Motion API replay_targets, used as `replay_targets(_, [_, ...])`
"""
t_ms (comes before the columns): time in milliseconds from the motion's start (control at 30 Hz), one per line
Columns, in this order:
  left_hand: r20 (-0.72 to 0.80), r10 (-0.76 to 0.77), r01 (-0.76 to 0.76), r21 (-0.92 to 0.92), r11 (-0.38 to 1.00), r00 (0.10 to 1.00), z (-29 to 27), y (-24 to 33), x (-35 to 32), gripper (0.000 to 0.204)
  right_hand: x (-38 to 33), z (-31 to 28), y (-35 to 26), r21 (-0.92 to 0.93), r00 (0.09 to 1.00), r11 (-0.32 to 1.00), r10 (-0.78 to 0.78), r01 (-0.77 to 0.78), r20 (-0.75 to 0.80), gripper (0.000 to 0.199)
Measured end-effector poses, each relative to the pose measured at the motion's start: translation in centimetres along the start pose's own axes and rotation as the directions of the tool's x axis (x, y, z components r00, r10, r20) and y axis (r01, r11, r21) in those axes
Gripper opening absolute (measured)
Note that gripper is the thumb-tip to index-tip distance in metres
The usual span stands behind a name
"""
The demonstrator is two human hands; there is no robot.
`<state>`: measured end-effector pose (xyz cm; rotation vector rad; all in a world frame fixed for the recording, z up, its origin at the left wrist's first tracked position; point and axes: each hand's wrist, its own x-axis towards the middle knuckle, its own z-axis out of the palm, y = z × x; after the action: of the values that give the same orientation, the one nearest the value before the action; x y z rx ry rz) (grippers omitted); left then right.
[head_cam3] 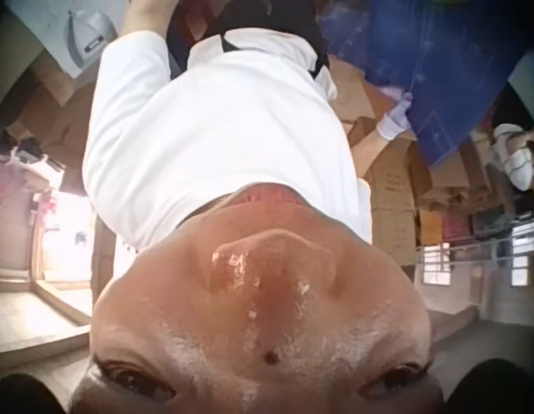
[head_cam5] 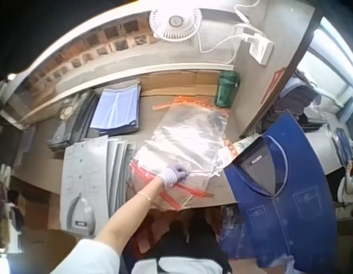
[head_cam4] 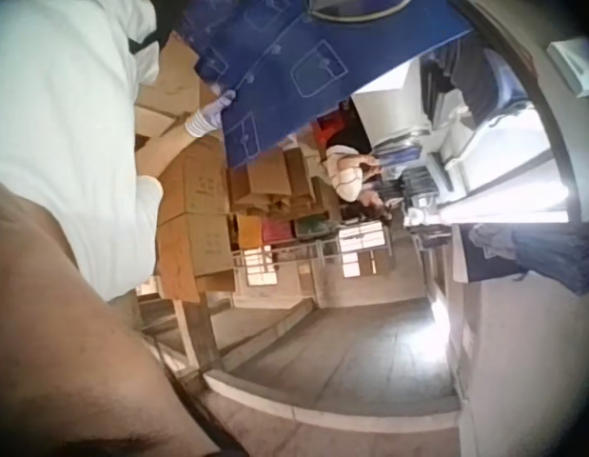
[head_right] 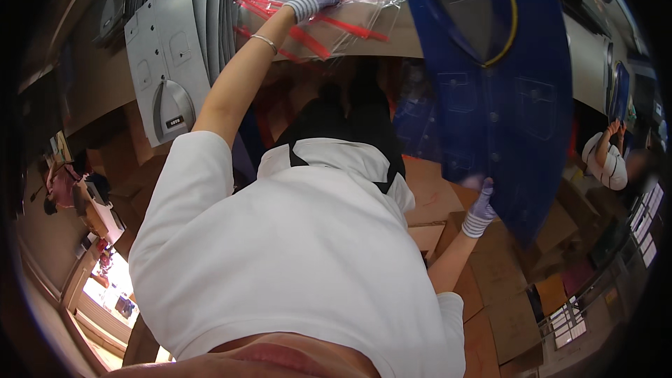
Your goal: Packaging folded shirts into plastic bags and placing them in a box.
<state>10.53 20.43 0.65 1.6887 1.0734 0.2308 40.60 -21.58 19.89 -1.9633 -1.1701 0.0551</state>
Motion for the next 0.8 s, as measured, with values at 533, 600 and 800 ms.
replay_targets(533, [-0.761,0.276,-0.344,0.074,0.936,0.587,-7.3,11.0,-1.0,0.02,-6.1,10.1,-2.1,-0.152,0.993,0.987,-0.042,0.058,0.109,0.024])
replay_targets(600, [-0.651,0.391,-0.286,0.268,0.92,0.65,-8.4,12.7,-2.8,0.018,-4.3,9.5,-2.9,0.281,0.956,0.923,0.288,-0.263,-0.049,0.024])
replay_targets(800, [-0.553,0.305,-0.136,0.325,0.936,0.776,-4.8,10.2,-6.5,0.016,-1.4,-3.8,-1.9,0.456,0.716,0.557,0.599,-0.694,0.358,0.032])
